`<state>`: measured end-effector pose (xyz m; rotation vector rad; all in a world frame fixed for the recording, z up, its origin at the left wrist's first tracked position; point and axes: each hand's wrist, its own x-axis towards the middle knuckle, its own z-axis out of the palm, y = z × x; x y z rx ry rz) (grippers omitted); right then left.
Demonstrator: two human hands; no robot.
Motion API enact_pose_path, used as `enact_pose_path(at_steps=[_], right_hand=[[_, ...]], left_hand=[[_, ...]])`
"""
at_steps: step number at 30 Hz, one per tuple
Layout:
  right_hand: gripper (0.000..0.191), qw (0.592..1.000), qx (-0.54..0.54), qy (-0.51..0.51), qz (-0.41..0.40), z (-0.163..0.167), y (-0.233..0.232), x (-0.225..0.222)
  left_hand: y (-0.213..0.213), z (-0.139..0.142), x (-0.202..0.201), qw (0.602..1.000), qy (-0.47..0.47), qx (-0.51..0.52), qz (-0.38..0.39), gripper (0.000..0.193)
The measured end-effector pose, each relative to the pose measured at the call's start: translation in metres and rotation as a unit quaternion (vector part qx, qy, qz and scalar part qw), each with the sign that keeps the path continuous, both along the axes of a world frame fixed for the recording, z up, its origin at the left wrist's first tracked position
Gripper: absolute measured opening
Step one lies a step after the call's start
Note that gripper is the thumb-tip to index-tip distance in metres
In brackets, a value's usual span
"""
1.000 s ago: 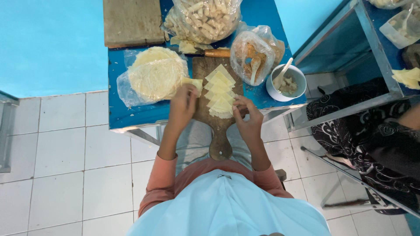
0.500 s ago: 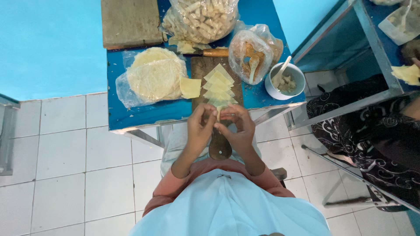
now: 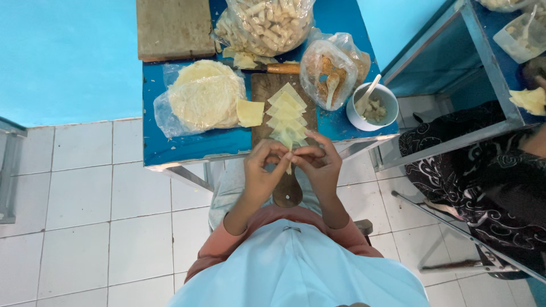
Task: The person sits at a blue table and assembles filled snacks by hand. They take thin round wrappers and square yellow pieces, fold and press the squares, arrange folded pieces on a cutting board, spoon filling from a white bowl, and reach into a bag of brown powder while working through the pieces one at a time.
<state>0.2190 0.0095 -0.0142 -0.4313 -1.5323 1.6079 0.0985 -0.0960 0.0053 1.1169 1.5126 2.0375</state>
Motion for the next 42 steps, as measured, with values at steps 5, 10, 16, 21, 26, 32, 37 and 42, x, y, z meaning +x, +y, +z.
enact_pose_path(at_steps=[5, 10, 16, 21, 26, 32, 37, 42], right_hand=[[0.063, 0.999, -0.030, -0.015, 0.017, 0.006, 0.003, 0.002], [0.072, 0.998, -0.050, 0.018, 0.038, 0.009, 0.002, 0.003], [0.061, 0.999, -0.047, -0.009, 0.004, -0.007, 0.008, 0.005], [0.051, 0.974, -0.187, 0.129, -0.017, -0.021, 0.028, -0.001], [0.044, 0.965, -0.225, 0.125, -0.046, -0.015, 0.046, 0.007], [0.046, 0.994, -0.078, 0.030, -0.074, -0.014, 0.050, 0.012], [0.046, 0.999, -0.010, 0.008, 0.030, -0.015, 0.049, 0.016], [0.046, 0.993, -0.047, -0.008, 0.107, -0.009, 0.040, 0.015]], left_hand=[[-0.001, 0.005, 0.000, 1.000, 0.012, 0.006, 0.001, 0.009], [-0.003, 0.008, -0.001, 1.000, 0.014, 0.000, -0.001, 0.006], [0.001, -0.012, 0.001, 0.999, 0.039, -0.011, 0.011, 0.004], [0.013, -0.044, -0.029, 0.990, -0.140, 0.007, 0.028, 0.010], [0.012, -0.035, -0.093, 0.975, -0.039, 0.024, 0.217, 0.009], [0.016, 0.001, -0.120, 0.871, 0.375, -0.166, 0.272, 0.023], [0.014, -0.011, -0.067, 0.925, 0.317, -0.062, 0.199, 0.031], [0.015, -0.033, -0.024, 0.952, -0.138, -0.096, -0.258, 0.023]])
